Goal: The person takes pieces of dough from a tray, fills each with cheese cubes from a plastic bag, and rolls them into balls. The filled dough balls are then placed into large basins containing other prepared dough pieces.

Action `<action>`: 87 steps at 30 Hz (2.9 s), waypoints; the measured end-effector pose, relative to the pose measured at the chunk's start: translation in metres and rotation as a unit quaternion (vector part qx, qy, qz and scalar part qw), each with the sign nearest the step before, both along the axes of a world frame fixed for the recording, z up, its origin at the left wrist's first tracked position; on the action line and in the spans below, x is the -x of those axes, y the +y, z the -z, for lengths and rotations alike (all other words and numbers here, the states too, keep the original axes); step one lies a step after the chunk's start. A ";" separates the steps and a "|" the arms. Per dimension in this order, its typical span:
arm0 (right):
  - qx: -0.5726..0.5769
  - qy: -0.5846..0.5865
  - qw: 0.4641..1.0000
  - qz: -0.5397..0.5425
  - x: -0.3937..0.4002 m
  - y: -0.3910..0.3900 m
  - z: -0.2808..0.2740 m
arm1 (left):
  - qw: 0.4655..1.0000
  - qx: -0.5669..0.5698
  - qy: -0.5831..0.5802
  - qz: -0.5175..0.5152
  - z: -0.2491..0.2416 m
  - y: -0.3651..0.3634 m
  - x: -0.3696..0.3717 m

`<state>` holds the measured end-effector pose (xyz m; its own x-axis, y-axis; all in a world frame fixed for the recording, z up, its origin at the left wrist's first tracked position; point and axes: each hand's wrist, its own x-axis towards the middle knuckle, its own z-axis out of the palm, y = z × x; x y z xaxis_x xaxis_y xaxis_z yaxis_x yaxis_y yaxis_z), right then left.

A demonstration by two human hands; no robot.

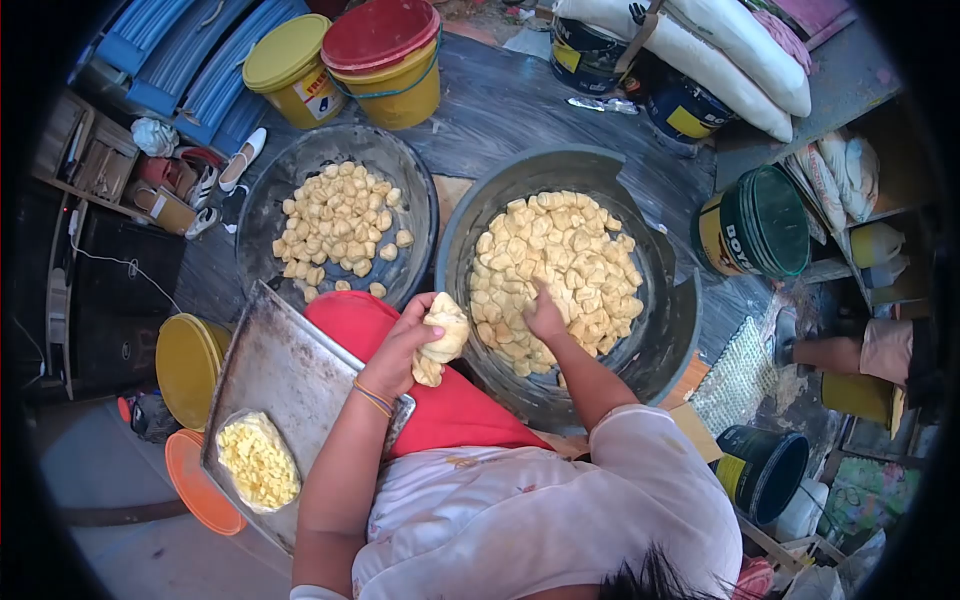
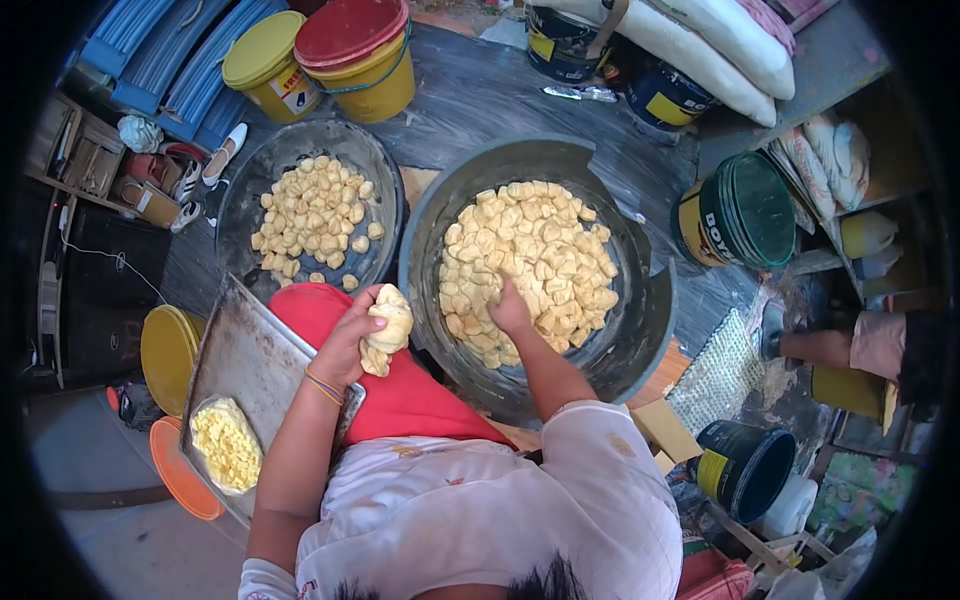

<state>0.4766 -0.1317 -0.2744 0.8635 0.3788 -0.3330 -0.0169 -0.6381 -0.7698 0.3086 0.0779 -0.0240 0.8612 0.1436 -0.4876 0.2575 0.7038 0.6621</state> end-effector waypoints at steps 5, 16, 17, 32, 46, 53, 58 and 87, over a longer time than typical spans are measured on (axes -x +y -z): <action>0.221 -0.107 0.906 -0.346 0.032 -0.003 0.023 | 1.000 -0.012 -0.003 0.010 -0.004 -0.003 0.002; 0.255 -0.017 0.921 -0.293 0.034 0.049 0.009 | 1.000 -0.008 -0.009 -0.018 -0.004 -0.002 0.004; 0.254 -0.016 0.921 -0.296 0.036 0.052 0.012 | 1.000 -0.009 -0.008 -0.021 -0.005 -0.002 0.005; 0.238 -0.153 0.883 -0.376 0.053 0.002 0.029 | 0.999 0.001 0.008 -0.043 -0.007 -0.001 0.007; 0.344 -0.254 0.713 -0.555 0.076 -0.007 0.033 | 0.989 0.025 -0.098 -0.106 0.006 -0.003 0.004; 0.304 -0.128 0.814 -0.478 0.051 0.025 0.035 | 0.952 0.194 -0.207 -0.117 -0.026 0.003 0.059; 0.161 -0.111 0.955 -0.221 0.025 0.020 0.023 | 0.951 0.155 -0.194 -0.184 -0.050 -0.004 0.135; -0.253 -0.357 0.693 -0.573 0.226 0.192 -0.322 | 0.865 -0.083 -0.147 -0.472 -0.057 -0.056 0.270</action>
